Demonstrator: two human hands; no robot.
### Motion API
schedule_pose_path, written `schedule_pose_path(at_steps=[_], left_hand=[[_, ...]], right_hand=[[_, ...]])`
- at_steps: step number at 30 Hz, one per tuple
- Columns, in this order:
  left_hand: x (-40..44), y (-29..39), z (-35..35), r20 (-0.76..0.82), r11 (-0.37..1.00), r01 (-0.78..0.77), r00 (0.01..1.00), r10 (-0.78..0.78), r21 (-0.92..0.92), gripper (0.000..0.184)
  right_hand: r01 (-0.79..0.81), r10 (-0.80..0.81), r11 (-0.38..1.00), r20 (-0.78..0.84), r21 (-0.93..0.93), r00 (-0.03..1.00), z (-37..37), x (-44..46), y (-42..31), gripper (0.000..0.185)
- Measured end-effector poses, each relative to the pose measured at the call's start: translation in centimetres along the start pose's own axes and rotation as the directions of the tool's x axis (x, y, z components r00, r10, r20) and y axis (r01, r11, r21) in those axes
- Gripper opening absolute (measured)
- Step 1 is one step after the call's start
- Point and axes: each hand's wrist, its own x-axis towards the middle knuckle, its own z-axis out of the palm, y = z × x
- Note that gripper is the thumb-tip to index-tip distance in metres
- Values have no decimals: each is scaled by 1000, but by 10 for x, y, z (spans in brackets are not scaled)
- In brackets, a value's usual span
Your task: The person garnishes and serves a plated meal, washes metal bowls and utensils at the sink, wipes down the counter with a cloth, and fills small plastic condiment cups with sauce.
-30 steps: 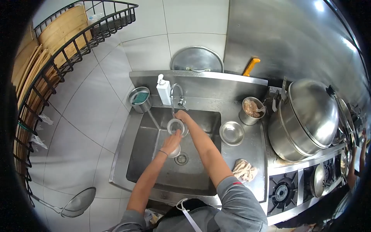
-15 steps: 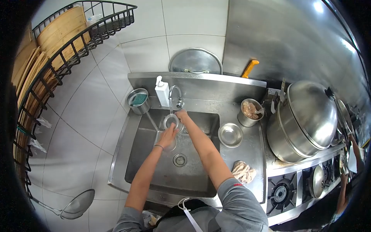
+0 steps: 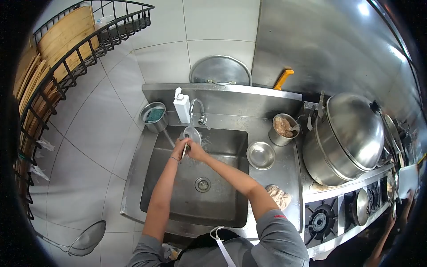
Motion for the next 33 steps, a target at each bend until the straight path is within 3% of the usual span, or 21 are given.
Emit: schedule_pose_path(at_steps=[2, 4, 5, 6, 8, 10, 11, 12, 13, 15, 16, 18, 19, 20, 22, 25, 27, 28, 30, 31, 33], left_hand=[[5, 0, -11, -48, 998, 45, 998, -47, -47, 50], [18, 10, -48, 547, 925, 376, 788, -283, -64, 58], [49, -15, -54, 670, 828, 555, 643, -371, -75, 61], [31, -4, -43, 670, 828, 556, 643, -371, -75, 61], [-7, 10, -14, 177, 974, 209, 966, -191, -89, 58], [48, -52, -7, 130, 991, 101, 988, -88, -93, 59], [72, -72, -9, 84, 995, -16, 996, 24, -94, 60], [67, -54, -25, 86, 995, -15, 996, 23, -99, 60], [51, -23, -50, 323, 971, 217, 930, -174, -101, 60], [49, -10, -68, 557, 844, 536, 699, -449, 7, 59], [49, -24, -59, 556, 846, 533, 700, -449, 12, 59], [0, -13, -16, 40, 967, 244, 969, -242, -71, 55], [8, -17, -26, 422, 955, 252, 891, -166, -156, 50], [13, -12, -36, 411, 956, 290, 879, -244, -54, 46], [17, -2, -55, 407, 938, 341, 849, -337, 64, 43], [18, 0, -54, 556, 801, 599, 669, -493, -10, 41], [2, -17, -21, 235, 955, 295, 930, -281, -28, 43], [1, -16, -15, 235, 954, 296, 931, -280, -35, 43], [0, -11, -25, 224, 972, 229, 946, -233, 43, 46], [4, -10, -42, 402, 958, 282, 884, -239, -50, 46], [9, -13, -51, 412, 960, 280, 872, -264, 21, 45]], right_hand=[[201, -203, 979, -32, -43, 979, -3, -7, 14, 38], [401, -338, 721, 217, -565, 916, -36, -17, 1, 38], [401, -339, 718, 218, -569, 915, -39, -10, 3, 38], [372, -302, 698, 220, -612, 928, -36, -3, 10, 38], [340, -262, 680, 218, -649, 940, -17, 7, 17, 38], [-59, 197, 834, 196, -548, 961, 2, 16, 16, 34], [-57, 196, 832, 195, -552, 961, -1, 10, 13, 34], [62, -3, 899, 137, -433, 991, -6, -5, 9, 32], [197, -190, 929, 53, -314, 980, -11, -17, 6, 30], [241, -206, 870, 127, -430, 970, -24, -9, -2, 29], [287, -210, 793, 200, -537, 957, -30, -5, -5, 29], [88, -28, 891, 138, -446, 990, -2, 6, -10, 27], [-111, 154, 933, 101, -343, 983, 5, 7, -9, 24], [-145, 183, 927, 80, -346, 980, 3, 1, -6, 24], [196, -187, 898, 61, -395, 980, 0, -17, 1, 21], [311, -207, 753, 239, -581, 949, -13, -11, 5, 20], [130, -57, 822, 148, -554, 987, 8, -2, 0, 20], [-25, 76, 860, 78, -510, 994, 15, 1, -1, 19], [-7, 32, 892, 47, -452, 998, 14, -8, 2, 22], [164, -69, 818, 190, -551, 979, -3, -15, 0, 24], [471, -201, 596, 447, -651, 872, -38, -14, 7, 26]])
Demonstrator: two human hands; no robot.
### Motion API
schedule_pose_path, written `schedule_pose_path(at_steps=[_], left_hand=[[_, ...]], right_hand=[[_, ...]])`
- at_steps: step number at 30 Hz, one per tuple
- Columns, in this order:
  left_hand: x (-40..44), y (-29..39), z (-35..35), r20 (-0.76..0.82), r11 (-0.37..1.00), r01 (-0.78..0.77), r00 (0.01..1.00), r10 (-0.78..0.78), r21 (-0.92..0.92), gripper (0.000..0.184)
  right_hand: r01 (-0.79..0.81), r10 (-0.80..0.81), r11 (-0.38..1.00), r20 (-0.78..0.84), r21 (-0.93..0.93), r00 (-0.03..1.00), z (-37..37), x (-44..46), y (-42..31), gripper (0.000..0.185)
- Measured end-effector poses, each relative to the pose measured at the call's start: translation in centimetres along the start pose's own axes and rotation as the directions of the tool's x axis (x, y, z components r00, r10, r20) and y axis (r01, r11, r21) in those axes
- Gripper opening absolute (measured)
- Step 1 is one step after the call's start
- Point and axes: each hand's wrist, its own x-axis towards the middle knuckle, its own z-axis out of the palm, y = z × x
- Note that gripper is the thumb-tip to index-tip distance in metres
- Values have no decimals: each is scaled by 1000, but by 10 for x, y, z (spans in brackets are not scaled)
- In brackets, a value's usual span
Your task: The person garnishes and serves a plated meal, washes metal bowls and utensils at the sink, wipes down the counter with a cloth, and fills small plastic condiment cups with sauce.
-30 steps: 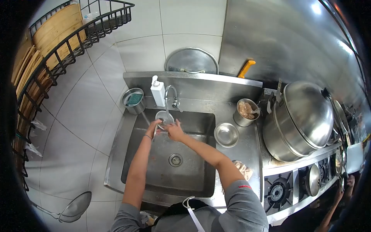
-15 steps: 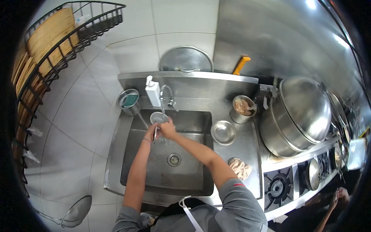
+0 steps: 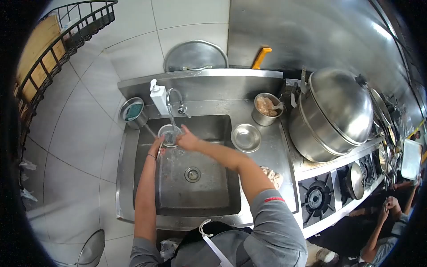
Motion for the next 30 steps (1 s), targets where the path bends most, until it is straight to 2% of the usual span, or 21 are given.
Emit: schedule_pose_path(at_steps=[2, 3, 4, 5, 7, 8, 9, 11, 12, 14, 17, 19, 20, 21, 23, 24, 26, 27, 28, 29, 30], left_hand=[[-24, 24, 26, -73, 968, -6, 997, 25, 250, 43], [-26, 33, 33, -75, 968, -9, 997, 29, 250, 43], [-26, 38, 37, -64, 966, -52, 996, 70, 253, 42], [-26, 41, 37, -53, 962, -95, 992, 112, 255, 42], [-19, 48, 24, 16, 973, -144, 990, 144, 182, 42], [-9, 52, 16, 133, 995, -89, 988, 82, 47, 34], [-7, 58, 15, 257, 997, -14, 966, 33, -78, 30], [-10, 55, 32, 282, 997, -9, 959, 29, -74, 39], [-14, 47, 54, 93, 997, -80, 993, 78, 11, 47], [14, 22, 53, -186, 966, -212, 953, 238, 151, 53], [29, 17, 22, -145, 972, -229, 962, 233, 43, 50], [-2, 36, 22, -115, 995, -102, 988, 104, 22, 47], [20, 23, 5, -44, 960, -111, 991, 126, 256, 45], [32, 17, -6, 30, 872, -130, 991, 131, 472, 42], [30, 23, 0, -1, 884, -112, 992, 126, 454, 40], [24, 25, 8, -26, 894, -88, 994, 110, 439, 37], [-10, 48, 34, -48, 933, -1, 999, 19, 360, 34], [-3, 46, 38, -46, 934, -2, 999, 20, 357, 34], [3, 44, 41, -53, 930, 9, 999, 12, 368, 33], [3, 45, 44, -61, 923, 19, 998, 5, 384, 32], [3, 42, 54, -40, 914, -12, 999, 31, 405, 35]], right_hand=[[133, -129, 982, 43, -132, 991, -8, 8, 31, 26], [144, -267, 887, -232, -439, 935, -9, 13, 43, 22], [43, -454, 722, -426, -690, 783, -5, 14, 48, 19], [42, -454, 723, -428, -690, 782, 0, 11, 44, 19], [13, -182, 897, -341, -442, 922, 9, 3, 28, 17], [63, -47, 965, 69, -256, 997, -12, 2, 11, 18], [68, -52, 964, 68, -259, 996, -5, 6, 4, 18], [-320, 334, 934, -74, 155, 940, 8, 17, -10, 17], [-421, 430, 870, 23, 256, 903, -21, 24, -14, 15], [-425, 478, 821, -53, 382, 876, -6, 30, -13, 16], [-406, 553, 738, -138, 539, 822, 3, 17, -22, 15], [-50, 80, 984, -174, 168, 981, 10, -6, -5, 18], [103, -100, 995, -232, 1, 967, 21, -13, 11, 25], [106, -103, 994, -236, 2, 966, 20, -10, 27, 25], [338, -476, 838, -273, -428, 836, 13, 3, 54, 28], [337, -475, 840, -275, -425, 836, 8, 5, 49, 28], [43, -68, 995, -322, -85, 944, -6, 13, 36, 27], [44, -70, 995, -319, -87, 945, -11, 20, 30, 27], [-125, 242, 942, -374, 311, 895, -17, 30, 22, 27], [-231, 538, 709, -299, 666, 788, -13, 42, 17, 29], [-264, 544, 737, -314, 622, 778, -12, 52, 16, 37]])
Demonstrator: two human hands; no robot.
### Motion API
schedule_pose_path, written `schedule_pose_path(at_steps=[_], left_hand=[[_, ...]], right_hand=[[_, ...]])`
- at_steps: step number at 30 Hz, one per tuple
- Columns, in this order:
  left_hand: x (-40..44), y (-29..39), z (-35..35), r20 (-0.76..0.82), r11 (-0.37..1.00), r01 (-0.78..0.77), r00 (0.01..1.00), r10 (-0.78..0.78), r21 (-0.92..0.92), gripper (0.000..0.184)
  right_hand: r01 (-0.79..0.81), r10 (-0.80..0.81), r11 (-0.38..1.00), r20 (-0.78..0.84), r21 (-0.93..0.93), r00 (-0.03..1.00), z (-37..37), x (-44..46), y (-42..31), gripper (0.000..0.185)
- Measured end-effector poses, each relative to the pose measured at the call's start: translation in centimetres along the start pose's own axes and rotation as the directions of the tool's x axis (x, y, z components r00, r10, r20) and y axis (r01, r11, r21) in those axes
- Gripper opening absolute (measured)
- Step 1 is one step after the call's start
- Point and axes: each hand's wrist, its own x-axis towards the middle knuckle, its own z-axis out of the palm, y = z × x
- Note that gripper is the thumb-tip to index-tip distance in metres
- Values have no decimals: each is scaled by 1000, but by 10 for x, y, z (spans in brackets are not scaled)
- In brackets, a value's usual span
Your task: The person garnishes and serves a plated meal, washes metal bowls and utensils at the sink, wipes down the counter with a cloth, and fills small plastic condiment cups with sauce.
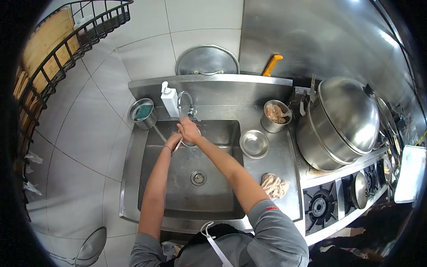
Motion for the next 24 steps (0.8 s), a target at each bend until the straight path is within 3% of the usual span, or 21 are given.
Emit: schedule_pose_path(at_steps=[1, 2, 3, 4, 5, 7, 8, 9, 11, 12, 14, 16, 17, 18, 20, 21, 22, 23, 24], left_hand=[[-2, 0, 5, -1, 1000, -1, 1000, 1, 6, 35], [-6, -3, 9, -76, 997, -43, 996, 39, -59, 37], [-4, -8, 9, -153, 989, -92, 985, 74, -118, 39], [2, -13, 8, -175, 992, -106, 980, 94, -62, 41], [11, -24, 7, -167, 993, -101, 982, 91, -55, 41], [24, -40, 7, -191, 965, -175, 972, 137, -198, 41], [15, -35, 3, -124, 913, -161, 985, 123, -374, 41], [5, -31, -6, -105, 917, -159, 986, 129, -366, 41], [-5, -28, -27, 82, 852, -80, 986, 142, -517, 38], [0, -31, -30, 100, 855, -76, 984, 147, -512, 38], [8, -42, -33, 344, 694, 253, 939, -9, -674, 32], [18, -80, -27, 394, 536, 337, 919, -8, -774, 37], [14, -75, -18, 418, 567, 364, 908, -38, -739, 38], [7, -66, -10, 449, 602, 397, 891, -71, -693, 39], [5, -69, -9, 381, 705, 279, 925, -14, -652, 39], [5, -58, -8, 206, 790, 196, 974, -90, -581, 34], [7, -50, -7, 6, 865, 111, 992, -124, -490, 29], [34, -60, -15, -148, 907, -72, 989, 11, -416, 24], [57, -68, -17, -296, 911, -254, 942, 158, -324, 20]], right_hand=[[-1, 1, 1000, -5, 3, 1000, -1, 4, 4, 37], [-218, 223, 975, 126, -50, 967, -16, 9, -4, 44], [-415, 433, 901, 240, -126, 869, -19, 15, -2, 52], [-456, 457, 889, 90, -39, 885, 2, 19, 24, 67], [-465, 467, 884, 87, -36, 880, 4, 18, 24, 67], [-504, 499, 863, 109, 32, 860, -1, 15, 28, 70], [-516, 512, 856, 93, 31, 854, -5, 10, 27, 70], [-568, 537, 789, 186, 236, 823, -6, 2, 23, 54], [-621, 511, 523, 369, 583, 777, -10, -11, 18, 36], [-622, 524, 522, 355, 584, 774, -13, -11, 21, 36], [-707, 543, 579, 455, 407, 706, -16, -12, 23, 31], [-696, 616, 711, 390, 98, 684, -32, -8, 4, 26], [-597, 555, 800, 302, 61, 775, -26, -9, 8, 28], [-438, 455, 890, 204, -124, 867, -25, -8, 7, 30], [-531, 532, 845, 201, -60, 823, -14, 0, 16, 29], [-531, 527, 847, 97, 16, 844, -22, -2, 6, 32], [-598, 591, 801, 114, 35, 799, -26, 2, 0, 38], [-701, 695, 710, 97, 66, 713, -12, 11, 3, 43], [-690, 682, 723, 120, 41, 722, -4, 13, 2, 44]])
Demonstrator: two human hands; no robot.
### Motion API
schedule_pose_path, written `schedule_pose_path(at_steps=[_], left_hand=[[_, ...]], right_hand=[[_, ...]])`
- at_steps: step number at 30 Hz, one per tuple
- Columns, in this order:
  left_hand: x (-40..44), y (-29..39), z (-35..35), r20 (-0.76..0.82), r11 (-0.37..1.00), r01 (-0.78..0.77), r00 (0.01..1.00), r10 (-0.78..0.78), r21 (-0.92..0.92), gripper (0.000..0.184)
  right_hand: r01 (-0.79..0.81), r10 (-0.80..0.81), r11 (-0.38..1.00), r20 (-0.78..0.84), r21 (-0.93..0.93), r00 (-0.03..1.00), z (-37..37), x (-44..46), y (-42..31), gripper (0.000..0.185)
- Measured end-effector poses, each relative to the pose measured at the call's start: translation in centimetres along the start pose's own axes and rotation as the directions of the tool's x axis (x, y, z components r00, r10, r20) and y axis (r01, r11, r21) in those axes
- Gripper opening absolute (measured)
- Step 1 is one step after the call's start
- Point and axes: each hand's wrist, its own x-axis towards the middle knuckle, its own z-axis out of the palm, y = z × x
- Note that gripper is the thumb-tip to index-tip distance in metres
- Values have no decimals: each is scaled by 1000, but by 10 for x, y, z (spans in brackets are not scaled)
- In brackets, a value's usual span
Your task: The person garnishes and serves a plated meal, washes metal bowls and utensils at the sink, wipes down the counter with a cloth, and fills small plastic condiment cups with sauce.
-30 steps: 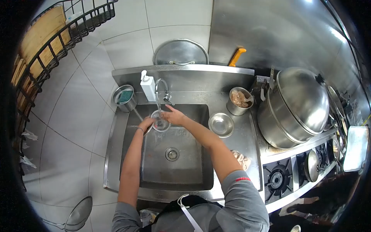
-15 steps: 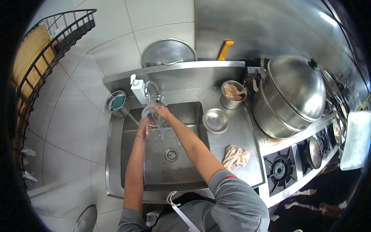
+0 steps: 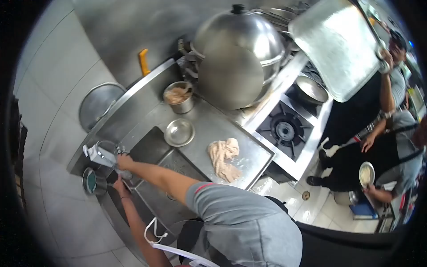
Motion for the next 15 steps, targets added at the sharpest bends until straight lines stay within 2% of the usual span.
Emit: schedule_pose_path(at_steps=[1, 2, 3, 4, 5, 7, 8, 10, 11, 13, 14, 15], left_hand=[[1, 2, 8, 24, 1000, 3, 1000, -3, 8, 20], [-1, 9, 9, 132, 995, -89, 988, 83, 46, 17], [-5, 18, 7, 237, 980, -184, 958, 162, 71, 14], [-20, 35, 15, 276, 982, 1, 960, -54, 188, 12], [-28, 43, 19, 284, 981, 0, 957, -55, 193, 12], [-42, 53, 23, 379, 966, 80, 909, -172, 246, 12], [-41, 53, 19, 379, 965, 85, 908, -177, 247, 12], [-39, 56, 9, 412, 949, 187, 866, -282, 255, 17], [-38, 50, 8, 401, 947, 194, 870, -286, 254, 17], [-32, 32, 13, 404, 996, 75, 914, -47, -54, 20], [-34, 31, 6, 386, 996, 77, 921, -52, -51, 20], [-38, 29, 1, 371, 981, 153, 923, -99, -120, 21]], right_hand=[[24, -23, 999, 35, -26, 999, 2, -2, -1, 47], [12, -12, 1000, 24, -21, 1000, -6, -11, -6, 47], [-26, 27, 1000, 82, -8, 996, -15, -26, -18, 46], [-62, 61, 998, 137, 2, 989, -20, -34, -25, 46], [-68, 66, 998, 131, 6, 989, -18, -33, -25, 46], [-149, 141, 989, 251, 13, 958, -14, -27, -29, 41], [-154, 146, 988, 254, 12, 956, -4, -18, -29, 41], [-236, 232, 971, 84, 41, 969, 17, 2, -25, 32], [-233, 228, 972, 96, 39, 969, 22, 2, -24, 32], [-312, 332, 921, -54, 232, 942, 27, 1, -29, 33], [-310, 326, 922, -34, 232, 945, 29, -6, -30, 33], [-255, 256, 927, 31, 275, 966, 31, -17, -26, 35]])
